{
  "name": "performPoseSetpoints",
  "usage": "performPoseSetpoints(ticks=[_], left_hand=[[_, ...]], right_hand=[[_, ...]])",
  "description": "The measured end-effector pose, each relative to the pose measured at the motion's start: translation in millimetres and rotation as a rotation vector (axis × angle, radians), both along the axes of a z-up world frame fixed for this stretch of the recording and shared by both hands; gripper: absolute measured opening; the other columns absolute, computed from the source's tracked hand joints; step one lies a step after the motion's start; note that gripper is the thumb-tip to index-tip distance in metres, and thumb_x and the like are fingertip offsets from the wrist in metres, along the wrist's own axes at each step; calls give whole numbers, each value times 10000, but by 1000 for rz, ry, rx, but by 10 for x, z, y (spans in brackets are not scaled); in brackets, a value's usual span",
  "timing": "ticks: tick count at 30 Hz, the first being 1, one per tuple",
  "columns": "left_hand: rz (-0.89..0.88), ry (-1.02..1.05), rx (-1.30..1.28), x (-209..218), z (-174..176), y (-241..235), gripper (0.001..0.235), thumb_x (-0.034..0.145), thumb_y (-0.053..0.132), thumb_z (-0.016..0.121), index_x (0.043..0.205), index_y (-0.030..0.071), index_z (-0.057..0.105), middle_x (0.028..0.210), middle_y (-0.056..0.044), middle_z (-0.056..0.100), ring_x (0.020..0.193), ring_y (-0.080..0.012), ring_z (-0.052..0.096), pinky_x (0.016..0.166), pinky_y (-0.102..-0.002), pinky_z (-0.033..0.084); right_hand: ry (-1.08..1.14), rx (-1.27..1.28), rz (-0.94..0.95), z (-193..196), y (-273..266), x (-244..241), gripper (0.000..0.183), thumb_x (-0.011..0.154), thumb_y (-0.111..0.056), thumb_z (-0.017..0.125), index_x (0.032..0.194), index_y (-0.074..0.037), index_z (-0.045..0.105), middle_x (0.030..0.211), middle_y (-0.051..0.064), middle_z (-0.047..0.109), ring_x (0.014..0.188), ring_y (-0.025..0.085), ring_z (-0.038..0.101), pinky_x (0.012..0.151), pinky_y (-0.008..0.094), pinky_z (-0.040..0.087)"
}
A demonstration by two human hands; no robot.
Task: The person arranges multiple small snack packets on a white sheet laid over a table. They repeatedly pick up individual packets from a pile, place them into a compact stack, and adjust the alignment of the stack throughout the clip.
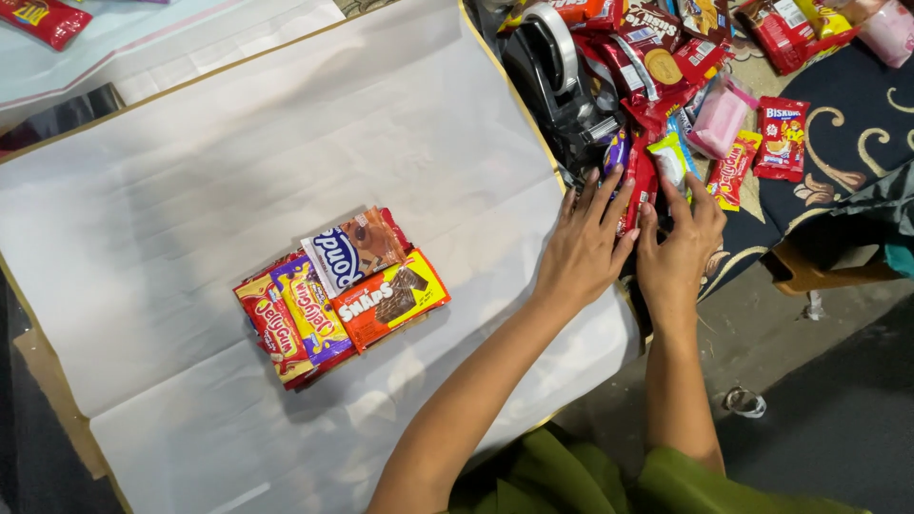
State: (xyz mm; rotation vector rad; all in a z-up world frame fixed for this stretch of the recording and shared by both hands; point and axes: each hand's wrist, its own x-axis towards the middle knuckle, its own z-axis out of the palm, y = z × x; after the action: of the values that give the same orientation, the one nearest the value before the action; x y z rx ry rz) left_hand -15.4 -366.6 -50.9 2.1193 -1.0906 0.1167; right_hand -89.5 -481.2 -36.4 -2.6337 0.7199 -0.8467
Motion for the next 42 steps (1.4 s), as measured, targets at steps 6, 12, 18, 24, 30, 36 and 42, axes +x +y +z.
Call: performPoseSetpoints(ticks=[6, 12, 18, 24, 30, 36, 42], left_hand=[[-1, 16, 47, -3, 6, 4, 653, 1032, 389, 449, 1615, 156, 268, 1674, -112, 281, 1542, -338, 352, 1239, -531, 328], [21, 29, 20, 3, 11, -2, 754, 949, 323, 537, 1618, 137, 245, 1694, -105, 216, 1561, -319, 305, 1254, -503, 324], [8, 74, -15, -5, 60, 26, 764, 932, 266, 531, 1616, 100, 232, 1686, -128, 214, 1558, -342, 291, 1257, -507, 306], [16, 82, -58, -10, 69, 19, 716, 961, 290, 517, 1602, 92, 265, 1662, -141, 257, 1546, -360, 309, 1236, -514, 328], [34, -11, -7, -20, 63, 6, 734, 949, 313, 559, 1600, 110, 287, 1700, -122, 196, 1573, -355, 267, 1242, -517, 342], [57, -19, -61, -44, 83, 15, 785, 937, 313, 576, 1613, 96, 241, 1710, -137, 157, 1578, -359, 251, 1223, -523, 363], [-3, -52, -101, -52, 80, 55, 674, 1067, 346, 493, 1622, 104, 196, 1707, -146, 182, 1607, -406, 247, 1256, -591, 377]], right_hand=[[-29, -65, -24, 254, 12, 134, 220, 1032, -163, 750, 1245, -109, 737, 1249, 82, 508, 1169, 370, 459, 936, 541, 393], [21, -22, 121, 386, -96, 538, 158, 1039, -117, 686, 1176, -145, 760, 1414, 98, 468, 1288, 369, 370, 1009, 554, 308], [124, -2, 120, 354, -136, 733, 299, 1096, -66, 545, 1358, 45, 636, 1547, 184, 440, 1322, 413, 361, 1012, 643, 167], [56, -58, 58, 185, -292, 608, 388, 1169, -363, 641, 838, -164, 669, 1156, 2, 637, 1135, 253, 546, 1028, 553, 212], [-67, 32, 158, 628, -95, 695, 159, 1115, -174, 628, 1223, -75, 690, 1367, 137, 548, 1188, 400, 551, 964, 596, 378], [75, -48, 168, 486, -228, 791, 191, 1141, -277, 608, 1221, -176, 750, 1107, 82, 700, 1039, 321, 640, 991, 519, 352], [-25, -42, 357, 664, -956, 1472, 211, 1164, -212, 725, 1053, -54, 811, 962, 107, 726, 839, 225, 623, 782, 434, 434]])
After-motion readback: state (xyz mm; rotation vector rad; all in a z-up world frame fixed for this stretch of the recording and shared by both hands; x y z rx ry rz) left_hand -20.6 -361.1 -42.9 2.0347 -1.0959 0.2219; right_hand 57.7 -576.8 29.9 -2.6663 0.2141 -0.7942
